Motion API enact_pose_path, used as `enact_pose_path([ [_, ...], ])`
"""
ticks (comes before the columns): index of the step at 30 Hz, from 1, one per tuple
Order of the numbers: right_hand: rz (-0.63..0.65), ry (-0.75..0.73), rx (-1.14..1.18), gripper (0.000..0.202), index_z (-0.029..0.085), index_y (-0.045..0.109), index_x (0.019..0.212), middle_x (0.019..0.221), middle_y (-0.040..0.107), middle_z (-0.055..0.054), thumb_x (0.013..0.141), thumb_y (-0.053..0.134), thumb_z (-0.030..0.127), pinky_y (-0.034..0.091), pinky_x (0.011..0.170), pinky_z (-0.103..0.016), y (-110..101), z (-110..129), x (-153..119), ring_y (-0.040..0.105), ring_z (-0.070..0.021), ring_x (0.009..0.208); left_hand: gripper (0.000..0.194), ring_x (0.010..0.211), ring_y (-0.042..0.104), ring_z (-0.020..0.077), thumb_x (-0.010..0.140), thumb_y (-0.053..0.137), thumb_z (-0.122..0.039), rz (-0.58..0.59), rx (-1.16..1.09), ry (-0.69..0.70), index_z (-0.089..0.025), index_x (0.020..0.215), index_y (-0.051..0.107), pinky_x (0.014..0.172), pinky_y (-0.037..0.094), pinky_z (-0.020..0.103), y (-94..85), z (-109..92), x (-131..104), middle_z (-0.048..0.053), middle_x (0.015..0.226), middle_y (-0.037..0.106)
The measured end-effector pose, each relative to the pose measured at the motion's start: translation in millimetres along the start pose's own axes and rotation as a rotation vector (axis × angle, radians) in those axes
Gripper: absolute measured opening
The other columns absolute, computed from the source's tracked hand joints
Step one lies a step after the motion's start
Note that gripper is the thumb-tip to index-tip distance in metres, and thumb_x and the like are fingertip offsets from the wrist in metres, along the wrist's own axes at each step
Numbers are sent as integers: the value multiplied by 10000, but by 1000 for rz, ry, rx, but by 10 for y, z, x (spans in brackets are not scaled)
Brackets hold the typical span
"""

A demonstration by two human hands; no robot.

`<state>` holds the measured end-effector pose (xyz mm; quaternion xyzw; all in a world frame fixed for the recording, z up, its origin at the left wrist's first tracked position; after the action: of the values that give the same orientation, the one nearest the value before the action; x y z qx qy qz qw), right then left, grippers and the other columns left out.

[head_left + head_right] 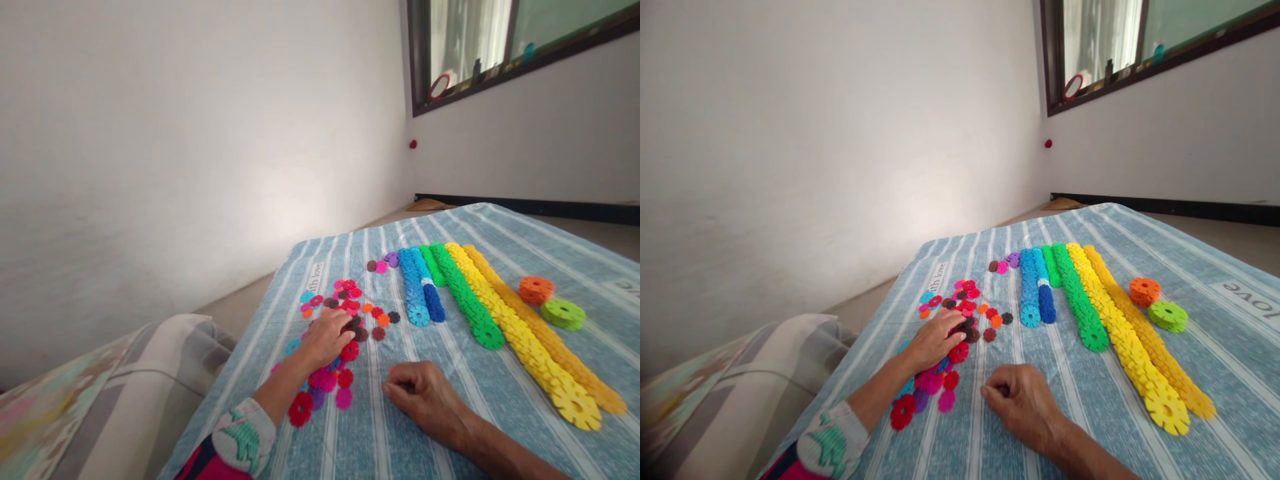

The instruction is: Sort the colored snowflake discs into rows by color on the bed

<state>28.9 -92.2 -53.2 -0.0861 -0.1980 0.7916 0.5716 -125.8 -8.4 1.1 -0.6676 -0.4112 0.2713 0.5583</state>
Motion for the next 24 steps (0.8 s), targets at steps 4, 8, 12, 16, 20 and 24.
enact_pose_path([
  [4, -1, -3, 1, 263, 163, 470, 521, 535, 432, 42, 771, 501, 237, 263, 504, -223, -7, 10, -2, 423, -92, 533, 242, 1011, 591, 186, 796, 497, -155, 2, -84, 71, -185, 997, 629, 896, 451, 295, 60, -187, -92, 60, 1063, 660],
  [8, -12, -7, -7, 249, 163, 497, 532, 533, 450, 42, 771, 505, 233, 278, 511, -227, -4, -5, -8, 437, -94, 530, 266, 1075, 586, 196, 817, 490, -153, -22, -86, 117, -204, 1035, 632, 946, 455, 324, 126, -285, -251, 65, 1133, 655],
  [12, -4, 4, -5, 252, 165, 501, 541, 543, 463, 38, 777, 507, 255, 286, 513, -227, 1, -25, -12, 441, -98, 538, 284, 1129, 568, 197, 848, 466, -162, -100, -47, 132, -208, 1073, 633, 977, 459, 354, 191, -258, -420, 84, 1190, 639],
  [16, 9, 5, 5, 260, 168, 497, 551, 559, 460, 32, 787, 492, 276, 288, 518, -229, -8, -18, -18, 438, -103, 550, 287, 1112, 581, 193, 845, 481, -171, -254, -67, 62, -203, 1085, 635, 971, 476, 352, 160, -74, -498, 92, 1166, 650],
  [20, 35, 16, 21, 281, 173, 453, 549, 567, 427, 31, 800, 479, 298, 284, 517, -233, -5, -19, -28, 415, -103, 555, 244, 1099, 586, 198, 845, 493, -199, -407, -107, -25, -189, 1030, 651, 983, 465, 358, 49, 112, -530, 96, 1130, 659],
  [24, 67, 8, 34, 309, 183, 391, 551, 574, 380, 35, 814, 473, 321, 281, 518, -236, 7, -15, -46, 382, -103, 559, 223, 1080, 595, 195, 831, 516, -235, -481, -158, -117, -203, 998, 660, 987, 461, 358, -19, 292, -594, 74, 1103, 670],
])
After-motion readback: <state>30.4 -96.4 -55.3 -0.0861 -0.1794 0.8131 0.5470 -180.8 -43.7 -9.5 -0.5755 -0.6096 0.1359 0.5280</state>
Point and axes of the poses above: each hand's wrist, its own x-axis towards the middle knuckle, its own y-axis out of the palm, z = x × y, the point moved 6 cm from there along x, towards the middle knuckle
